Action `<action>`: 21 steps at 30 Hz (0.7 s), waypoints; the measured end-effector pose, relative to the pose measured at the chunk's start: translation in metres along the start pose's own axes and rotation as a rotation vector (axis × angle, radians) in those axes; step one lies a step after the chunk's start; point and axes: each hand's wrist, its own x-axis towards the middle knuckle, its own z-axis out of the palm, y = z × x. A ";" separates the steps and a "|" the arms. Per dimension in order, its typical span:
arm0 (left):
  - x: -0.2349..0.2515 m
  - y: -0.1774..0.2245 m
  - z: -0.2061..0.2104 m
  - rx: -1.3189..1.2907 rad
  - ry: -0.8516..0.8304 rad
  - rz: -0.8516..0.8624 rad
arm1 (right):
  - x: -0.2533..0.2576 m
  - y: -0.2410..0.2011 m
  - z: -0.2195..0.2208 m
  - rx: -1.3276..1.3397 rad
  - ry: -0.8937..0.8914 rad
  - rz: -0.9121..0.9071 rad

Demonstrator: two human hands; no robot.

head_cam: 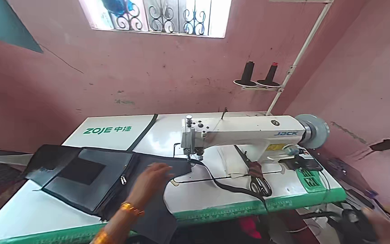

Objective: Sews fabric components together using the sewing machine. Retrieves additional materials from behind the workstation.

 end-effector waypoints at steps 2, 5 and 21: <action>0.027 0.012 0.029 -0.060 -0.080 0.219 | -0.002 -0.055 0.070 0.197 -0.043 -0.283; 0.048 0.005 0.061 -0.009 -0.115 0.428 | -0.014 -0.136 0.205 0.360 -0.334 -0.489; 0.024 0.015 0.089 -0.008 0.147 0.306 | -0.059 -0.182 0.286 0.145 -0.878 -0.199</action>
